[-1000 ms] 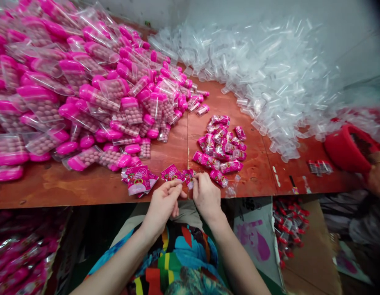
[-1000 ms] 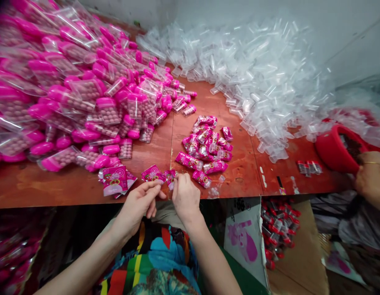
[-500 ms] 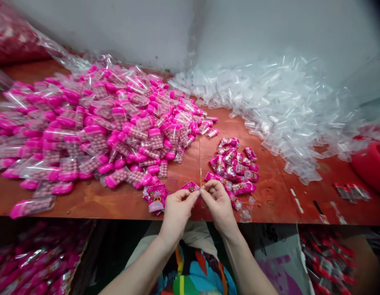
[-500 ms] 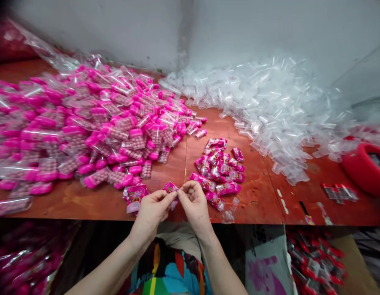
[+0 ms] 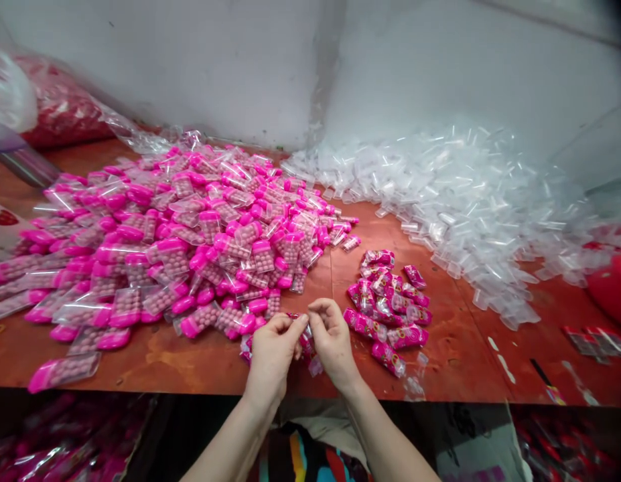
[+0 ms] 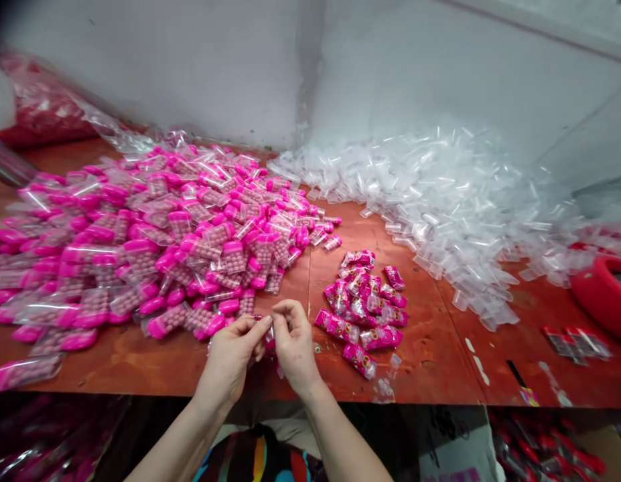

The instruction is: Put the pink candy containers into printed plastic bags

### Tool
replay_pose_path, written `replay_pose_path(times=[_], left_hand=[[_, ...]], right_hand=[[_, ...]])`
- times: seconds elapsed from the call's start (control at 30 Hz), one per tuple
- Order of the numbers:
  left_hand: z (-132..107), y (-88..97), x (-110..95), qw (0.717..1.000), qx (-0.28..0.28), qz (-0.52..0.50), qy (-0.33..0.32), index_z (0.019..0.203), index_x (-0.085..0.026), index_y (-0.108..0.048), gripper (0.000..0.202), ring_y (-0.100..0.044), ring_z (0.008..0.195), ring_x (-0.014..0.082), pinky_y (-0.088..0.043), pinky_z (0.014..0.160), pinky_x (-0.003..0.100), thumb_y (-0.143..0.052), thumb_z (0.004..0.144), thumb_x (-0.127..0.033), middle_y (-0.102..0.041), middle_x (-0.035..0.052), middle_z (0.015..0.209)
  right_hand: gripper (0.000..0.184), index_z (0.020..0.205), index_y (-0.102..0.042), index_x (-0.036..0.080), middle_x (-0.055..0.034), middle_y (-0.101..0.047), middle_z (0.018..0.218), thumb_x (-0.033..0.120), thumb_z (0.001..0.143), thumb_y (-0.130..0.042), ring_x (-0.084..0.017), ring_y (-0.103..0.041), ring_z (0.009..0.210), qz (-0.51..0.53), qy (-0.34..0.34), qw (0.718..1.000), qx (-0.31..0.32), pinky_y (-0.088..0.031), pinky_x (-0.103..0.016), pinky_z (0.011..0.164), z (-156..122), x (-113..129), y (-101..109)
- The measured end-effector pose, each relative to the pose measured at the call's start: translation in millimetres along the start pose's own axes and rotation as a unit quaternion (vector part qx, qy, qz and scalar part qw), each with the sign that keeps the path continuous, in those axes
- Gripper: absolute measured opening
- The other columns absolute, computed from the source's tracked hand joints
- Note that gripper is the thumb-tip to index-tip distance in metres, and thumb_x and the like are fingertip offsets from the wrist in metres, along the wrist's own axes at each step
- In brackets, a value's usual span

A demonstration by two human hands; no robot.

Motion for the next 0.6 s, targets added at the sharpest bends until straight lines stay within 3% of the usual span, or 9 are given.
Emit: replay_pose_path(times=[0.1,0.2,0.37,0.5,0.6], left_hand=[[6.6,5.6,-2.2,1.0,-0.019,-0.012,0.003,0.054,-0.016,-0.052,0.037,-0.039,0.039,0.0059,-0.028,0.041,0.019,-0.077,0.069,-0.04,-0.045,-0.0053,0.043],[10.1,9.2,-5.0,0.998,-0.027,-0.055,0.008,0.057,-0.015,-0.054,0.034,-0.038,0.038,0.0053,-0.029,0.04,0.019,-0.079,0.067,-0.036,-0.045,-0.0063,0.043],[10.8,8.3,-7.9,0.99,-0.003,-0.132,0.053,0.06,-0.014,-0.057,0.033,-0.035,0.037,0.0042,-0.029,0.036,0.018,-0.082,0.063,-0.034,-0.042,-0.008,0.045],[7.1,7.7,-10.2,0.98,0.009,-0.18,0.087,0.066,-0.012,-0.058,0.032,-0.036,0.04,0.0024,-0.029,0.036,0.017,-0.084,0.06,-0.03,-0.047,-0.0067,0.054],[3.0,7.4,-11.0,0.977,0.003,-0.193,0.092,0.065,-0.013,-0.055,0.034,-0.036,0.04,0.002,-0.029,0.035,0.016,-0.085,0.059,-0.029,-0.046,-0.0074,0.055]], right_hand=[[0.021,0.103,-0.055,0.021,0.0024,-0.058,0.071,0.033,0.095,-0.04,-0.013,-0.056,0.059,-0.157,0.009,0.987,0.025,-0.045,-0.024,0.056,19.0,-5.4,-6.1],[0.028,0.106,-0.056,0.018,-0.0028,-0.065,0.082,0.034,0.097,-0.034,-0.017,-0.062,0.071,-0.367,0.034,0.93,0.007,-0.047,-0.027,0.065,46.0,-10.6,-8.8],[0.042,0.123,-0.049,0.012,-0.0185,-0.06,0.113,0.032,0.086,-0.054,-0.03,-0.06,0.101,-0.487,0.024,0.873,-0.003,-0.046,-0.04,0.081,78.5,-18.4,-22.7],[0.045,0.127,-0.049,0.011,-0.0191,-0.059,0.11,0.019,0.083,-0.053,-0.032,-0.056,0.104,-0.55,0.023,0.835,0.023,-0.044,-0.042,0.085,75.2,-17.2,-19.4],[0.051,0.13,-0.049,0.009,-0.0191,-0.059,0.107,0.013,0.08,-0.053,-0.033,-0.054,0.101,-0.629,0.06,0.773,0.061,-0.043,-0.044,0.083,60.4,-12.6,-5.8]])
Point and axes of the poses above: each hand's wrist, its own z-axis towards the middle knuckle, its own y-axis out of the back of the hand, x = y × z, the point moved 2 cm from there along z, towards the middle knuckle
